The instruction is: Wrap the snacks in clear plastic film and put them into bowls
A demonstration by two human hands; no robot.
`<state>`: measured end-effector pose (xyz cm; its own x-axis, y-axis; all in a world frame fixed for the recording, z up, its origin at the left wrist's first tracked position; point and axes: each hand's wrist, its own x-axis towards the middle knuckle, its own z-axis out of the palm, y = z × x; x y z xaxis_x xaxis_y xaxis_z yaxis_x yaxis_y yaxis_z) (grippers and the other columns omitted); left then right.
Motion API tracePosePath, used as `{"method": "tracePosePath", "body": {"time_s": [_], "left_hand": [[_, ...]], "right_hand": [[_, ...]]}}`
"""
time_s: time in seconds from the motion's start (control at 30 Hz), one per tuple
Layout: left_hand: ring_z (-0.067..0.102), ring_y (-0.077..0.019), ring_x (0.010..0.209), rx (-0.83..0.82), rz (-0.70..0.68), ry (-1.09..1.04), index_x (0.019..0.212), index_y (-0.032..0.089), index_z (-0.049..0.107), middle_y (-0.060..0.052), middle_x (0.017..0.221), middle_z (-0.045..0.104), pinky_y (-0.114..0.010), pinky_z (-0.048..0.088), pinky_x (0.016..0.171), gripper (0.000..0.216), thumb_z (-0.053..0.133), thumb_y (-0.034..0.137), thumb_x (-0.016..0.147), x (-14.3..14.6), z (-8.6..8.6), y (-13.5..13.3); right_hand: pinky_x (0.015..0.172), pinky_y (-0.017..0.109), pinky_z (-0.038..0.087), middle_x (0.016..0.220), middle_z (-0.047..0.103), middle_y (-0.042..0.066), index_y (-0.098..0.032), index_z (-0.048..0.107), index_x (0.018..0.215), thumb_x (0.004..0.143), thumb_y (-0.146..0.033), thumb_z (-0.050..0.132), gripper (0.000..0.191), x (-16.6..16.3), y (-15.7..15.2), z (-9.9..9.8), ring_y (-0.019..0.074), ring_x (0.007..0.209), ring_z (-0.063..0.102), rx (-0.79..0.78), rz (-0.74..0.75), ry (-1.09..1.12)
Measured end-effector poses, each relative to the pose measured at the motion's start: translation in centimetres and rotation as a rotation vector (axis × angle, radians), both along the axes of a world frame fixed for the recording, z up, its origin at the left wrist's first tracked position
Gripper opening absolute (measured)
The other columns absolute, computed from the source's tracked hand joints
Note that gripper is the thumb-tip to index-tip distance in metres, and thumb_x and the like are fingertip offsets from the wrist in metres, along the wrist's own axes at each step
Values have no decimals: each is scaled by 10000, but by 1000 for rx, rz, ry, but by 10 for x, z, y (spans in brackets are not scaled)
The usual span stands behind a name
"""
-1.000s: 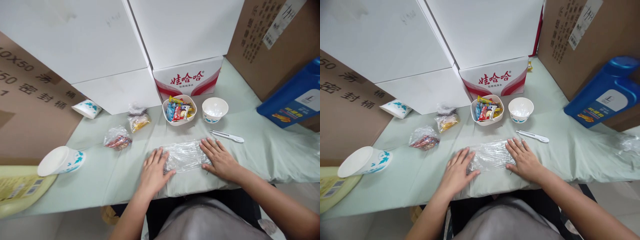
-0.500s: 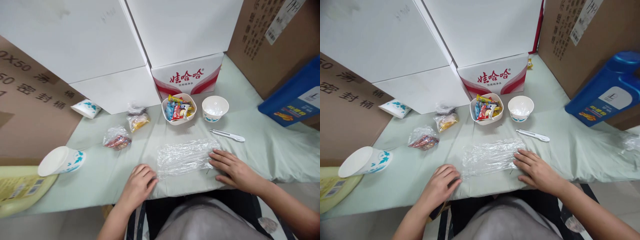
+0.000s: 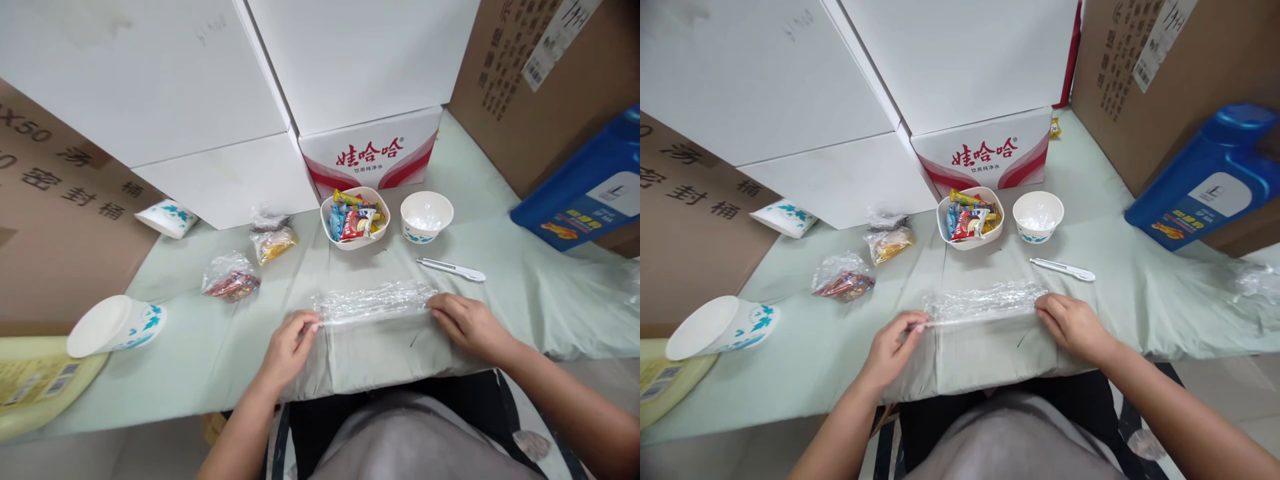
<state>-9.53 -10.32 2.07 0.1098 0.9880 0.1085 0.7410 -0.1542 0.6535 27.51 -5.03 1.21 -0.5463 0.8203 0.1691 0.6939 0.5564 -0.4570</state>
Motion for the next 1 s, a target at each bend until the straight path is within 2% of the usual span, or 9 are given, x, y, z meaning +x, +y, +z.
{"method": "tracePosePath", "body": {"time_s": [0.13, 0.27, 0.4, 0.47, 0.53, 0.63, 0.7, 0.83, 1.0], "left_hand": [[651, -159, 648, -72, 239, 38, 930, 196, 615, -16, 753, 677, -278, 512, 670, 217, 451, 337, 920, 14, -8, 25], [655, -200, 755, 11, 307, 226, 935, 186, 637, -55, 848, 686, -320, 509, 743, 192, 468, 267, 890, 25, -19, 37], [630, -272, 932, 190, 352, 429, 1021, 148, 642, -125, 973, 660, -387, 512, 810, 209, 514, 249, 889, 26, -17, 34], [594, -304, 1036, 326, 356, 500, 1074, 130, 638, -161, 1050, 633, -429, 494, 873, 234, 517, 229, 900, 28, -10, 30], [557, -305, 1140, 419, 235, 508, 1156, 132, 616, -173, 1155, 611, -448, 458, 958, 275, 478, 204, 929, 36, -3, 25], [398, -311, 1360, 337, -140, 510, 1385, 171, 463, -149, 1406, 505, -479, 371, 1078, 446, 460, 325, 967, 52, -3, 16], [251, -352, 1443, 213, -297, 554, 1480, 201, 335, -130, 1527, 380, -539, 317, 1107, 630, 488, 485, 939, 60, -10, 11], [186, -398, 1453, 136, -318, 631, 1494, 220, 316, -110, 1567, 318, -582, 283, 1109, 736, 576, 532, 880, 59, -24, 5], [433, -366, 1276, 187, -176, 605, 1313, 184, 554, -146, 1341, 550, -521, 408, 990, 424, 543, 363, 928, 55, -16, 4]], "right_hand": [[704, 333, 490, 972, 705, 69, -195, 621, 1029, 992, -315, 331, 316, -25, 16, -1, 224, 832, 669, 4, -247, -166], [619, 325, 433, 954, 696, 76, -191, 629, 1011, 985, -331, 368, 297, -39, 26, -4, 229, 734, 653, -3, -350, -361], [677, 339, 452, 954, 678, 105, -164, 639, 1034, 968, -347, 432, 284, -33, 26, -6, 245, 791, 643, 122, -362, -336], [800, 373, 464, 1027, 669, 137, -143, 646, 1060, 960, -359, 463, 301, -30, 23, -5, 273, 932, 627, 267, -315, -234], [949, 423, 424, 1162, 645, 161, -132, 637, 1133, 961, -382, 475, 344, -33, 19, -4, 296, 1112, 570, 381, -186, -146], [1111, 516, 264, 1405, 522, 156, -145, 523, 1348, 948, -530, 460, 559, -43, 13, -8, 317, 1350, 390, 383, 126, -163], [1136, 571, 179, 1488, 437, 146, -153, 415, 1449, 909, -654, 431, 737, -47, 11, -15, 338, 1413, 290, 312, 273, -226], [1122, 607, 155, 1526, 383, 136, -172, 327, 1503, 877, -686, 457, 820, -27, 10, -24, 362, 1435, 235, 185, 264, -285], [1101, 546, 244, 1497, 421, 150, -178, 373, 1478, 837, -678, 539, 830, 16, -8, -12, 344, 1387, 323, 120, 288, -249]]}}
